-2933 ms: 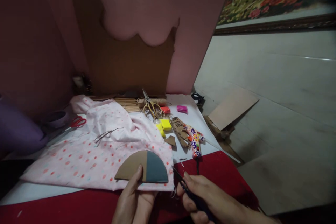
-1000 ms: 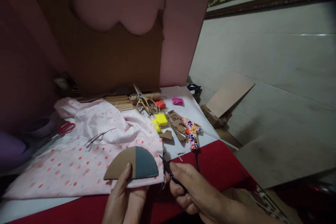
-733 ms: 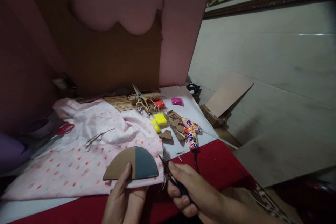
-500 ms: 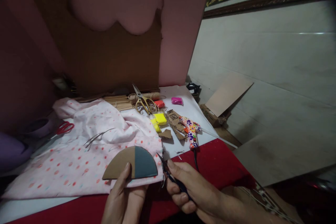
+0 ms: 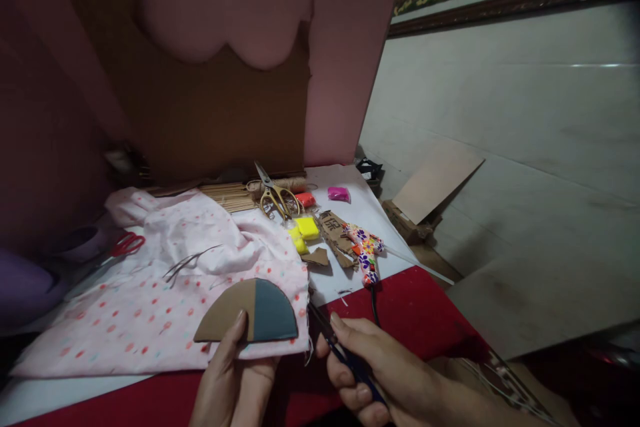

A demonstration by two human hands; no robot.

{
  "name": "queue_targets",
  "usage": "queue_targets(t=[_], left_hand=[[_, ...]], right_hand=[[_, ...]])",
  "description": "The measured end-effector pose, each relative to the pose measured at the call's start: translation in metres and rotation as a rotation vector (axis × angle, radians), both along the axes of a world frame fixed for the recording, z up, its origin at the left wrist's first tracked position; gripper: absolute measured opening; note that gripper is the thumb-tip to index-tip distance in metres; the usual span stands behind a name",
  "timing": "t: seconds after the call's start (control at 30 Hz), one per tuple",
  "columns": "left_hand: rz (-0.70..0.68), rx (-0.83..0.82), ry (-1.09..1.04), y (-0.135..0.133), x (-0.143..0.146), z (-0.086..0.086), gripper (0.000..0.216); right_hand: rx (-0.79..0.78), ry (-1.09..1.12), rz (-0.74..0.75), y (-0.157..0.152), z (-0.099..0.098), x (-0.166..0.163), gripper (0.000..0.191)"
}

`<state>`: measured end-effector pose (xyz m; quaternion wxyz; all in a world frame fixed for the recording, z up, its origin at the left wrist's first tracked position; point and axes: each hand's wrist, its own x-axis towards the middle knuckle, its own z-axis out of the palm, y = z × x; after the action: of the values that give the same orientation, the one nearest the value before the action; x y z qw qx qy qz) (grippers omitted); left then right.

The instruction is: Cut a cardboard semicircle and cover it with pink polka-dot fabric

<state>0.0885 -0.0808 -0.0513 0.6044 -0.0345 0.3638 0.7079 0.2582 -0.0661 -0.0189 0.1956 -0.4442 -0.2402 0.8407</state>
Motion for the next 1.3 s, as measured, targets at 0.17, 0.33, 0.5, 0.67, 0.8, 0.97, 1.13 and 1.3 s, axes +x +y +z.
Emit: queue_targets(t=[0.17,0.33,0.5,0.67,0.8,0.97,1.13,1.3], left_hand=[[-0.007,0.003,0.002,-0.003,-0.001,-0.002,0.042],[-0.051,-0.031,-0.116,-0.003,-0.003,-0.002,0.043],[-0.056,-0.013,-0.178,-0.005,-0.002,0.002,0.045],[-0.025,0.001,-0.094,-0.006,-0.002,-0.006,0.046],[-0.040,-0.021,-0.075,-0.006,0.002,-0.009,0.044],[-0.028,-0.002,-0.122,-0.007,0.009,-0.004,0.046],[-0.054,0.051,-0.163,-0.008,0.008,-0.017,0.046],[-0.064,0.057,-0.164,-0.009,0.007,-0.024,0.043]], right_hand=[[-0.017,0.067,0.037,0.005,-0.003,0.000,0.031],[-0.045,0.115,0.037,0.004,-0.007,0.001,0.034],[-0.021,0.097,0.059,0.000,-0.005,0.003,0.033],[0.188,0.004,-0.040,0.006,-0.004,-0.001,0.034],[0.452,-0.135,-0.134,0.022,0.005,-0.015,0.044],[0.367,-0.067,-0.099,0.033,0.004,-0.034,0.036],[0.394,-0.106,-0.187,0.035,-0.004,-0.040,0.028],[0.397,-0.140,-0.166,0.036,-0.001,-0.038,0.023]])
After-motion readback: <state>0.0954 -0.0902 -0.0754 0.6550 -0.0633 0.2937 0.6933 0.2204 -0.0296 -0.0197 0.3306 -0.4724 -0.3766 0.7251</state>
